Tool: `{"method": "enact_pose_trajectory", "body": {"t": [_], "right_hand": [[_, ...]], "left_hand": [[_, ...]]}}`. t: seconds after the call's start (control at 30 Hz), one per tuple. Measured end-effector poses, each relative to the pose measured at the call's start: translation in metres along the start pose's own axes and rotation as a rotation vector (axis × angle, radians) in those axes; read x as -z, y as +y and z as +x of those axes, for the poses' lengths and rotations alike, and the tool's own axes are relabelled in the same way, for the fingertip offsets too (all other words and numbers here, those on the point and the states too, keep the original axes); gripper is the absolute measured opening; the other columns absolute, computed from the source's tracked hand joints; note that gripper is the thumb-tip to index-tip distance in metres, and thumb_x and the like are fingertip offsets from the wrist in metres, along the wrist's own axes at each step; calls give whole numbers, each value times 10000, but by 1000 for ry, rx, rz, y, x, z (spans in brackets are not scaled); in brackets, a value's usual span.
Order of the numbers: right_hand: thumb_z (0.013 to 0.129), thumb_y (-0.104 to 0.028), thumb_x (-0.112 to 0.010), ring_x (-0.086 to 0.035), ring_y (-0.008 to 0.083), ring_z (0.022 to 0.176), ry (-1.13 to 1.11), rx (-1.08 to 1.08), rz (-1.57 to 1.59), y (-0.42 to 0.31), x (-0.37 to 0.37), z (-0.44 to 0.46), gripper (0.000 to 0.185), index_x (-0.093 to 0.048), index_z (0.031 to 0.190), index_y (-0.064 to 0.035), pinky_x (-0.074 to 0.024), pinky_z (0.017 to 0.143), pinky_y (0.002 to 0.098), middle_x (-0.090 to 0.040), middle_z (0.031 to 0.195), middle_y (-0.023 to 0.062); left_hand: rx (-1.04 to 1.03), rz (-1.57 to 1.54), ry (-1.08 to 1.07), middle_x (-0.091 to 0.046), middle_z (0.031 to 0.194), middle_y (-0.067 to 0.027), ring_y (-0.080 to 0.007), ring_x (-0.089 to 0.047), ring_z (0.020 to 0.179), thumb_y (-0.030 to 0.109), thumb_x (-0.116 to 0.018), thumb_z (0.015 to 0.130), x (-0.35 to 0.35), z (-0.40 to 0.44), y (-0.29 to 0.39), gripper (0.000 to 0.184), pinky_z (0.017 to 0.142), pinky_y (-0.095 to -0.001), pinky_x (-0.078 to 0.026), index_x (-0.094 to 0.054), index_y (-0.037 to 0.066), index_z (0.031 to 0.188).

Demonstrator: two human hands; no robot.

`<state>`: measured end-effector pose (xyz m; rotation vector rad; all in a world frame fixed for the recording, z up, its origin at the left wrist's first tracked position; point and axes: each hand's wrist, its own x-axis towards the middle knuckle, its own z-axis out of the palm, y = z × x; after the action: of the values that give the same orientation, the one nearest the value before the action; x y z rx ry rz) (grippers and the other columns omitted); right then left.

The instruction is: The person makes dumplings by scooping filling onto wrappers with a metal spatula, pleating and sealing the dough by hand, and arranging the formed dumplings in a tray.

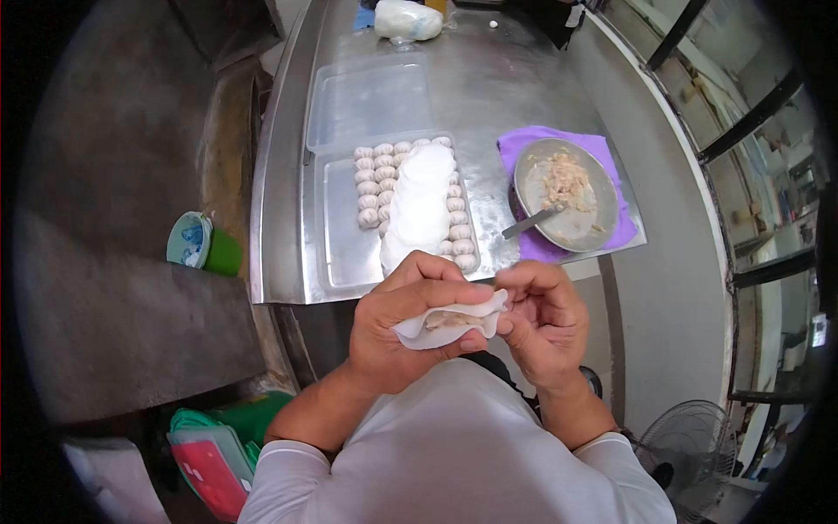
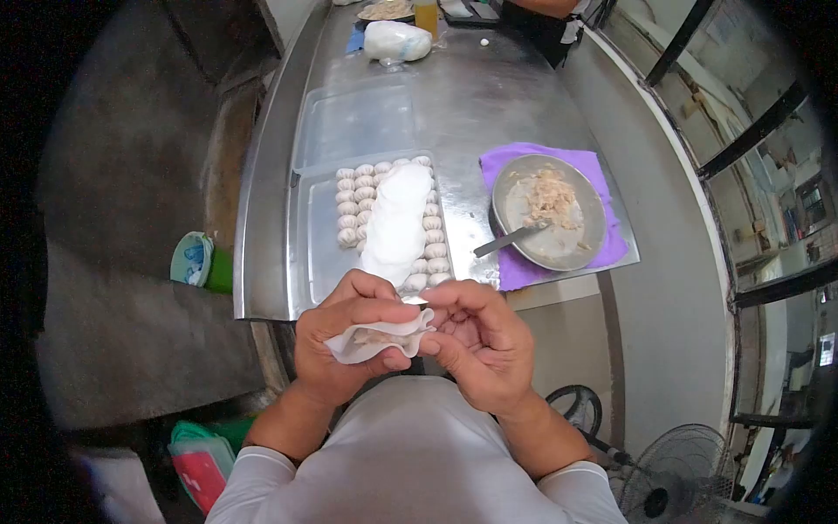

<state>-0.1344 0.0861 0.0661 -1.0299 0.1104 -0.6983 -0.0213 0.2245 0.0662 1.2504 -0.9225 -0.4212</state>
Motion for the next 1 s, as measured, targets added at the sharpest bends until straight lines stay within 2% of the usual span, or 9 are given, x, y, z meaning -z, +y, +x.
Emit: {"method": "enact_pose_trajectory", "body": {"t": [0.07,0.17,0.3,0.37,0.47,0.6,0.8,0.87,1.0], "right_hand": [[867,7,-748,-523,97,836,-263,68,-431,0,15,0,151,-712,1013,17,-419,675,227,-604,1025,93],[867,2,-743,-537,122,843,-302,228,-532,2,1,3,150,-720,1015,13,-434,684,241,-616,991,89],[862,2,-745,-543,150,839,-149,143,-491,-2,-22,-4,130,-730,990,11,-442,689,253,-631,966,93],[857,8,-741,-545,165,831,-325,226,-683,-2,-14,-2,128,-728,985,12,-448,688,258,-649,992,108],[856,16,-732,-555,187,838,-359,293,-723,1,-15,1,131,-712,986,25,-465,690,277,-674,984,114],[858,25,-722,-550,185,833,-225,189,-624,0,-30,-4,134,-705,991,23,-464,682,283,-676,980,107],[864,41,-703,-551,196,831,-381,285,-791,0,-27,1,121,-701,983,19,-465,681,283,-682,955,95],[861,47,-699,-550,202,826,-224,197,-733,0,-36,-1,113,-699,971,19,-462,677,281,-691,910,82],[856,53,-700,-540,199,804,-360,300,-824,0,-28,6,144,-695,996,22,-458,668,280,-687,925,88]], "left_hand": [[34,3,15,-593,1106,-60,-153,-610,972,40,-892,739,7,-5,1,416,837,-269,-509,-751,54,1130],[-23,-42,62,-618,1097,-72,-156,-633,966,55,-901,733,16,-10,-1,438,831,-275,-517,-740,50,1140],[-31,66,-10,-644,1086,-85,-157,-646,964,66,-907,733,26,-9,10,429,820,-282,-526,-726,50,1121],[-13,94,-15,-651,1087,-88,-156,-650,964,69,-908,734,27,-11,7,422,815,-283,-529,-724,47,1113],[-45,-134,88,-659,1105,-94,-157,-653,982,72,-905,740,28,-18,-3,386,818,-283,-531,-720,39,1077],[57,-106,-3,-659,1126,-122,-182,-641,1036,89,-907,737,34,-17,5,371,890,-303,-514,-710,24,1045],[43,-198,10,-652,1144,-132,-182,-621,1078,73,-878,773,38,-19,-4,335,924,-306,-492,-708,23,1057],[46,-127,-45,-650,1142,-149,-191,-625,1067,76,-887,755,39,-17,-3,342,927,-313,-495,-702,20,1038],[69,-255,40,-629,1198,-122,-162,-595,1108,20,-829,816,33,-20,-3,302,940,-292,-474,-705,22,1090]]}}
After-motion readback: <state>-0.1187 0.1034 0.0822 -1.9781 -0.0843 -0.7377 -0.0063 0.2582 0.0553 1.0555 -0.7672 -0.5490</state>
